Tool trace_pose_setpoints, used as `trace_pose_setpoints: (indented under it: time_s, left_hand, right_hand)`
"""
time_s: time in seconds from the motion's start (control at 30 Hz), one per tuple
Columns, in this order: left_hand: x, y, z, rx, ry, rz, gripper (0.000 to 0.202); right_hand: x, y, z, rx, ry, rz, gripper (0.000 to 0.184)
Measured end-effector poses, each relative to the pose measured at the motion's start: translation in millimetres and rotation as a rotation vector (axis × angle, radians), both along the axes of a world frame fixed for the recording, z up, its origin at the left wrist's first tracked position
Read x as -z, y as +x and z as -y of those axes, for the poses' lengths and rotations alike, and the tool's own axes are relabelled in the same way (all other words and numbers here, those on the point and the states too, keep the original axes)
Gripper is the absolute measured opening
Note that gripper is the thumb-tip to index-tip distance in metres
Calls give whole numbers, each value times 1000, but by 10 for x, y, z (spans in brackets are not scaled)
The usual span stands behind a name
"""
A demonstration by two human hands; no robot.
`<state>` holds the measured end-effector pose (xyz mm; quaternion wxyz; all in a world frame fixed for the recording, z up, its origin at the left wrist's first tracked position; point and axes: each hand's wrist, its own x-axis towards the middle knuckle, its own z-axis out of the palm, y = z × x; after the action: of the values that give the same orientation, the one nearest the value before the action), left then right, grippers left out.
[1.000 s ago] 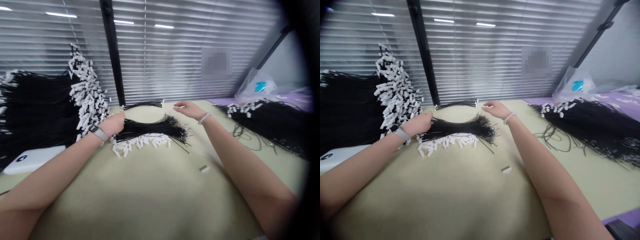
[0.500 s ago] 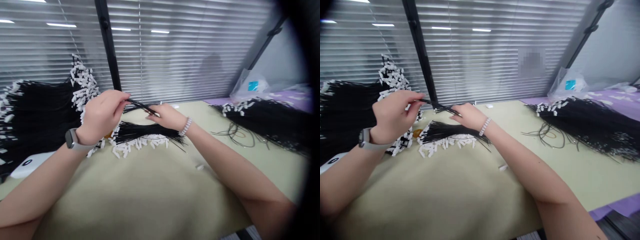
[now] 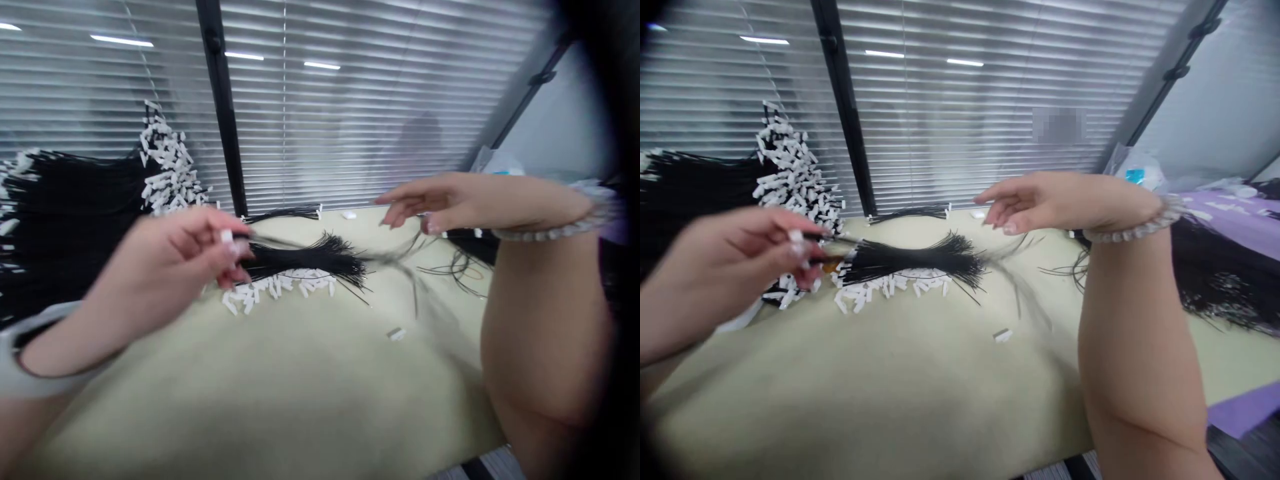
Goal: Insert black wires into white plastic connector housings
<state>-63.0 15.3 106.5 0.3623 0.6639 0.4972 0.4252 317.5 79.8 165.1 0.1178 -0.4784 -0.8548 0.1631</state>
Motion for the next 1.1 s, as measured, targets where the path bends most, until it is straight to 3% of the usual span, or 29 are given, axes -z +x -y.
trace_pose_setpoints:
  time_s: [0.07, 0.17, 0.23, 0.3, 0.4, 0.6, 0.73, 0.87, 1.1]
  left_hand:
    - [212, 144, 134, 123, -232, -4, 22]
    - [631, 243, 265, 175, -618, 202, 23]
    - [831, 244, 291, 174, -687, 255, 21]
    - [922, 224, 280, 188, -672, 262, 19]
    - [951, 188, 241, 232, -631, 246, 16]
    - [1059, 166, 219, 207, -634, 241, 15]
    - [1034, 211, 241, 153, -660, 257, 14]
    - [958, 262, 291, 136, -745, 341, 14]
    - [962, 262, 282, 79, -782, 368, 14]
  right_hand:
    - [61, -77, -81, 3, 8, -30, 59]
    - [264, -417, -248, -12, 13, 117, 48]
    - [438, -665, -314, -110, -22, 246, 38]
    - [603, -800, -311, -181, -25, 313, 28]
    - [784, -673, -162, -165, -75, 364, 21]
    - [1001, -8, 506, -53, -284, 364, 22]
    - [1240, 26, 826, -37, -229, 192, 20]
    - [1405, -20, 853, -1, -84, 117, 19]
    - [1443, 210, 717, 106, -10, 56, 20]
